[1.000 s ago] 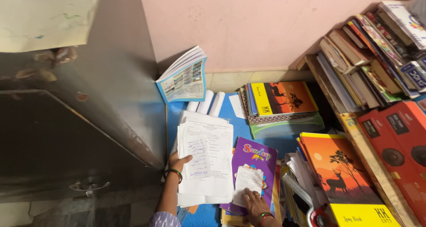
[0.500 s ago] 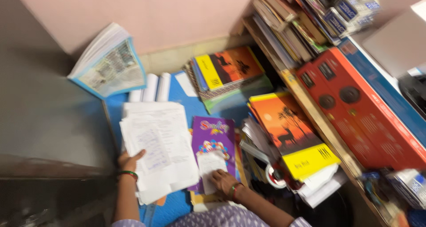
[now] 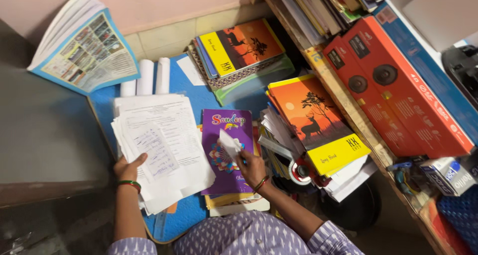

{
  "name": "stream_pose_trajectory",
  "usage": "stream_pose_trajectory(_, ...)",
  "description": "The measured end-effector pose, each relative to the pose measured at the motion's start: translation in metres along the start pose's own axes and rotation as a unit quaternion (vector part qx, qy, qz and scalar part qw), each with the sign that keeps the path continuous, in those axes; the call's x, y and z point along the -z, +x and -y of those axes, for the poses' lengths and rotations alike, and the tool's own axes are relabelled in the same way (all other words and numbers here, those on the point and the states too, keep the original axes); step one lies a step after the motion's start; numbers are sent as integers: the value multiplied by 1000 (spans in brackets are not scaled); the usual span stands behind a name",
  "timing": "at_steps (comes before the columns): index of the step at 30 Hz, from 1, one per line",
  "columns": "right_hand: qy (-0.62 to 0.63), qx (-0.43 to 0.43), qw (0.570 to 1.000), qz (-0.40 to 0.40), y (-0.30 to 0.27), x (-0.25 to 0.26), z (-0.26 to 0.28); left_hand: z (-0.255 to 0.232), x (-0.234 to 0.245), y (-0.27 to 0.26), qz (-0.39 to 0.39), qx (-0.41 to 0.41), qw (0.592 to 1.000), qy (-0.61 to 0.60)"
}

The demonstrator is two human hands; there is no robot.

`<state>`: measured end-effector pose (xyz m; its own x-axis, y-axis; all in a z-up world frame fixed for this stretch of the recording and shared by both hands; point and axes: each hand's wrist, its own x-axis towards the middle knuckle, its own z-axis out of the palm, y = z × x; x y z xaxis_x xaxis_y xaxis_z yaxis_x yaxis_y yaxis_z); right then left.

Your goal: The person sorts through stacks of papers and notebooks on a blue mat, places documents into a green folder, wipes the mat with a cloth, and then selects tools from a geometry set case.

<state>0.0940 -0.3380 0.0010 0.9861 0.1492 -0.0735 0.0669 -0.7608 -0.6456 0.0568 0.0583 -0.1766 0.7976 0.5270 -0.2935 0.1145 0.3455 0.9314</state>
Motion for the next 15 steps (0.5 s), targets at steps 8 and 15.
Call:
stream_pose_trajectory(8, -22, 334, 940, 66, 33, -76, 82, -3, -3, -6, -22, 48, 998, 28)
stream_pose_trajectory(15, -217, 291, 853, 375, 23, -119, 102, -3, -2, -5, -12, 57, 998, -25)
